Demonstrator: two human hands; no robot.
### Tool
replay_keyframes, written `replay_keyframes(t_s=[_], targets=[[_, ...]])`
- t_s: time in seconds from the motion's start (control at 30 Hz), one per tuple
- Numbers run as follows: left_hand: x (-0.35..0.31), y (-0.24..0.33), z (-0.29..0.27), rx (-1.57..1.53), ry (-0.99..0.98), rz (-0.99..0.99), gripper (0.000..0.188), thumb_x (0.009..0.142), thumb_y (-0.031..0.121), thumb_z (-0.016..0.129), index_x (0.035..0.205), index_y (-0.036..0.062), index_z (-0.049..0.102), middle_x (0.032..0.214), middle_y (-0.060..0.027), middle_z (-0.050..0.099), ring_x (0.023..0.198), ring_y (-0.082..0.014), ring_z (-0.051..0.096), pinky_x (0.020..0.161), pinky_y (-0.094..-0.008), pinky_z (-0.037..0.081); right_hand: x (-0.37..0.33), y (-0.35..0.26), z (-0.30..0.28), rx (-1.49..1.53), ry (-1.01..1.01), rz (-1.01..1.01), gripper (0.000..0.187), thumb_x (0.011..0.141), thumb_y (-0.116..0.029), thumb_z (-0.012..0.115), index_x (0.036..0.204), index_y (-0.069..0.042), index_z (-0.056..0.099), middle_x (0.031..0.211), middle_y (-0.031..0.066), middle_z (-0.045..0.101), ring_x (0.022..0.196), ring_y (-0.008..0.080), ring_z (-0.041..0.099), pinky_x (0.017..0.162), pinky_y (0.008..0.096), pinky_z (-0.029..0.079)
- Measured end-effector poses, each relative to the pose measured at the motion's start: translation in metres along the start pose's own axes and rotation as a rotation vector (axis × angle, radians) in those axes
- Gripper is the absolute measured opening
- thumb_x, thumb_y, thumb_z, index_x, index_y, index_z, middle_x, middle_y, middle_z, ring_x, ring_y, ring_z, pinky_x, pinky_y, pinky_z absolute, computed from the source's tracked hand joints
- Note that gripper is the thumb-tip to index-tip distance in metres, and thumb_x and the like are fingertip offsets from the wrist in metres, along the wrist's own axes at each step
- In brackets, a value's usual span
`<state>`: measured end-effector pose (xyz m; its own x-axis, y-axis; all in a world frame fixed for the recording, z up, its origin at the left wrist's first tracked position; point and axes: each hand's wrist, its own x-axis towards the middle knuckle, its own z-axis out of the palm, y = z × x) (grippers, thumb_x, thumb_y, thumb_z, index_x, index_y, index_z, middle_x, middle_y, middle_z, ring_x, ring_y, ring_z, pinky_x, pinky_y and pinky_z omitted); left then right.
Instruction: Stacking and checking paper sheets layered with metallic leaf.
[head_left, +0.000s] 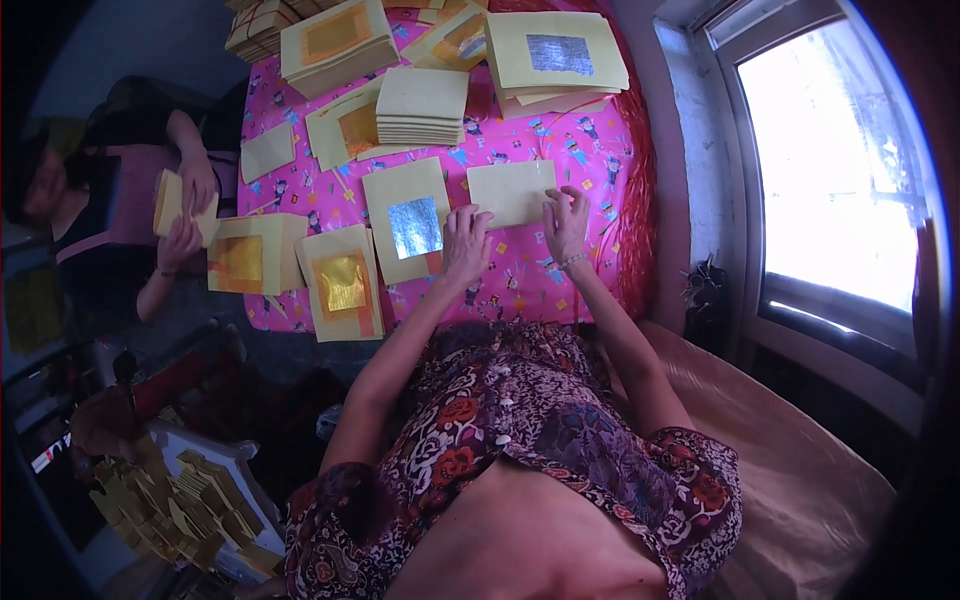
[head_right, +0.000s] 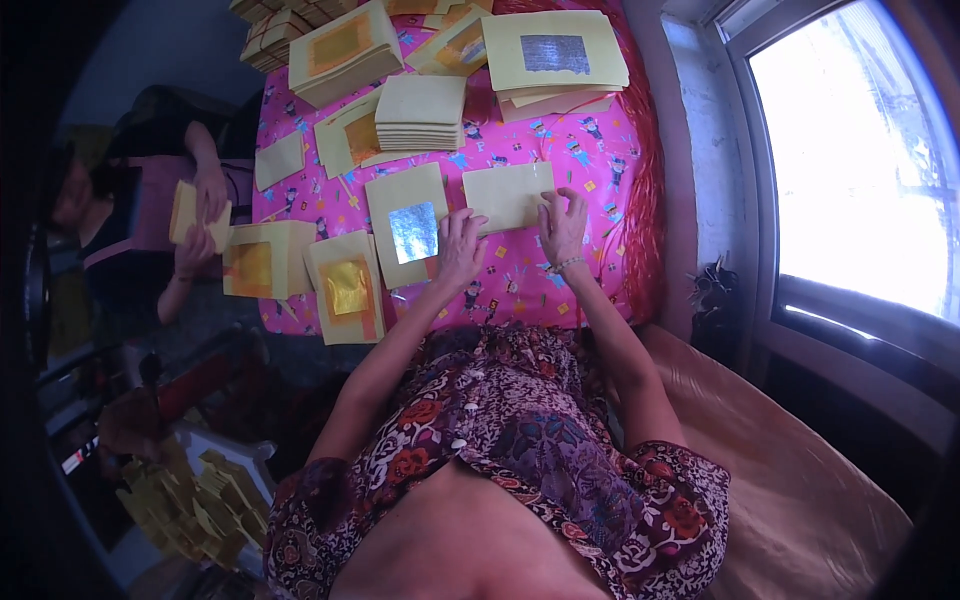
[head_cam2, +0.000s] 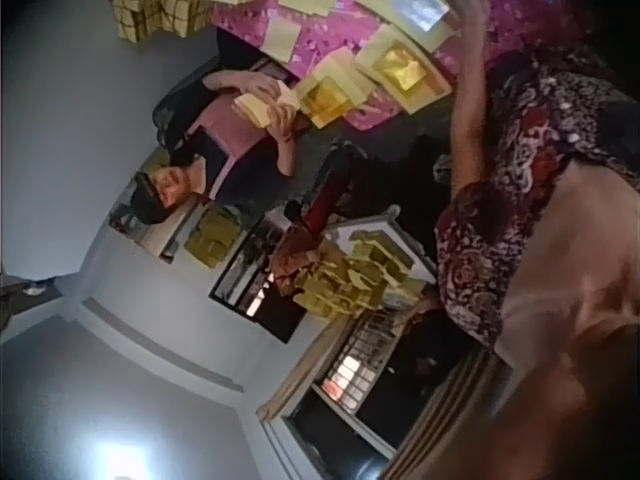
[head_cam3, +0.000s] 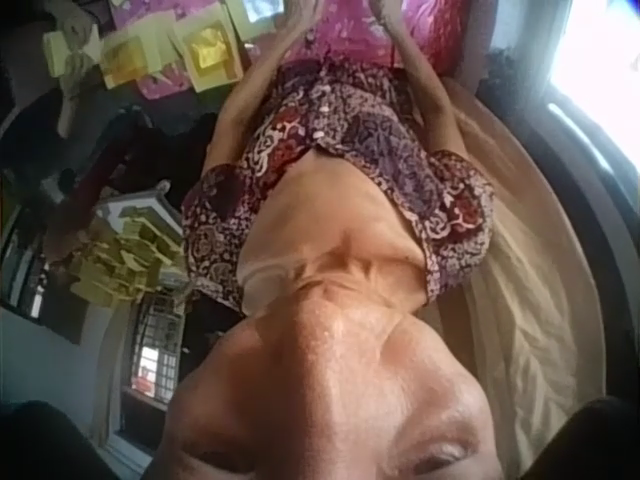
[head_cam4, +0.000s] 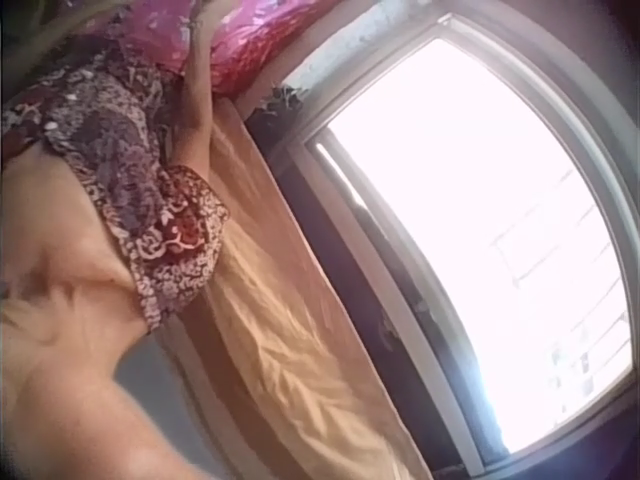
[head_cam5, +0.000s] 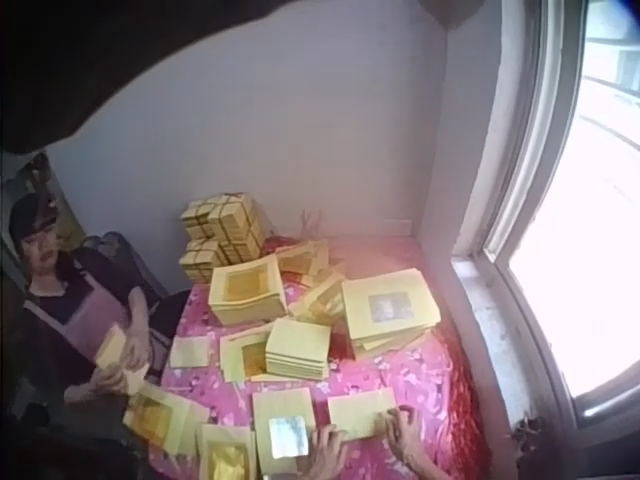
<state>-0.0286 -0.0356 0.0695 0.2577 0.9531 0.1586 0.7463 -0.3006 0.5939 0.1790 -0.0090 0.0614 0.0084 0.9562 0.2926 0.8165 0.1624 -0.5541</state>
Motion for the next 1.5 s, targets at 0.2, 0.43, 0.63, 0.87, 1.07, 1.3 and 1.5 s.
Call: replay_keyframes(t_s=[0.2, 0.43, 0.63, 0.87, 1.07, 1.3, 1.5], targets=[[-0.025, -0.014, -0.030, -0.038, 0.036, -0.096, 0.040, 0.071, 0.009, 0.067, 0.108, 0.0078, 0.052, 0.110, -0.0136, 0.046, 0.106, -0.0327, 0.043, 0.091, -0.0433, 0.036, 0.000, -0.019, -0.013, 0.069, -0.046, -0.151, 0.021, 0.080, -0.010, 0.061, 0.100, -0.005, 0.057, 0.098, 0.0137, 0.053, 0.089, 0.0302, 0.053, 0.076, 0.0398, 0.043], [-0.074, -0.059, -0.067, 0.049, -0.104, -0.181, 0.050, 0.066, 0.014, 0.074, 0.110, 0.0081, 0.052, 0.108, -0.0118, 0.048, 0.105, -0.0319, 0.044, 0.092, -0.0424, 0.037, -0.023, -0.065, 0.029, 0.199, -0.462, -0.462, 0.028, 0.075, -0.015, 0.066, 0.099, -0.005, 0.054, 0.093, 0.0110, 0.053, 0.091, 0.0286, 0.054, 0.080, 0.0388, 0.045], [-0.082, -0.076, -0.068, 0.065, -0.193, -0.154, 0.054, 0.063, 0.015, 0.077, 0.110, 0.0069, 0.052, 0.109, -0.0109, 0.049, 0.107, -0.0303, 0.044, 0.093, -0.0395, 0.038, -0.035, -0.095, 0.067, 0.049, -0.580, -0.591, 0.043, 0.070, -0.029, 0.071, 0.102, -0.007, 0.053, 0.100, 0.0082, 0.052, 0.098, 0.0251, 0.052, 0.086, 0.0369, 0.045], [-0.083, -0.090, -0.062, 0.063, -0.201, -0.123, 0.052, 0.063, 0.014, 0.076, 0.110, 0.0081, 0.054, 0.110, -0.0100, 0.051, 0.108, -0.0300, 0.046, 0.094, -0.0398, 0.039, -0.037, -0.095, 0.085, -0.104, -0.665, -0.634, 0.043, 0.071, -0.038, 0.069, 0.097, -0.007, 0.054, 0.100, 0.0083, 0.053, 0.098, 0.0248, 0.052, 0.084, 0.0377, 0.046], [-0.079, -0.105, -0.070, -0.073, -0.240, -0.133, 0.046, 0.061, 0.015, 0.077, 0.104, 0.0100, 0.059, 0.108, -0.0085, 0.052, 0.107, -0.0285, 0.047, 0.093, -0.0392, 0.039, -0.025, -0.088, 0.087, 0.026, -0.740, -0.666, 0.024, 0.072, -0.028, 0.068, 0.084, -0.008, 0.062, 0.089, 0.0091, 0.056, 0.084, 0.0249, 0.060, 0.072, 0.0354, 0.051], [-0.073, -0.129, -0.070, -0.215, -0.290, -0.111, 0.027, 0.063, 0.020, 0.080, 0.082, 0.0085, 0.065, 0.102, -0.0053, 0.055, 0.107, -0.0239, 0.050, 0.094, -0.0369, 0.039, -0.009, -0.100, 0.087, -0.068, -0.912, -0.555, 0.022, 0.078, -0.029, 0.062, 0.079, -0.007, 0.066, 0.086, 0.0127, 0.061, 0.077, 0.0264, 0.064, 0.065, 0.0371, 0.052], [-0.069, -0.134, -0.068, -0.288, -0.298, -0.121, 0.027, 0.064, 0.021, 0.080, 0.083, 0.0080, 0.065, 0.100, -0.0059, 0.055, 0.103, -0.0227, 0.052, 0.090, -0.0351, 0.042, -0.003, -0.099, 0.085, -0.069, -0.939, -0.509, 0.022, 0.079, -0.032, 0.061, 0.079, -0.011, 0.068, 0.085, 0.0110, 0.062, 0.080, 0.0267, 0.063, 0.069, 0.0389, 0.052]])
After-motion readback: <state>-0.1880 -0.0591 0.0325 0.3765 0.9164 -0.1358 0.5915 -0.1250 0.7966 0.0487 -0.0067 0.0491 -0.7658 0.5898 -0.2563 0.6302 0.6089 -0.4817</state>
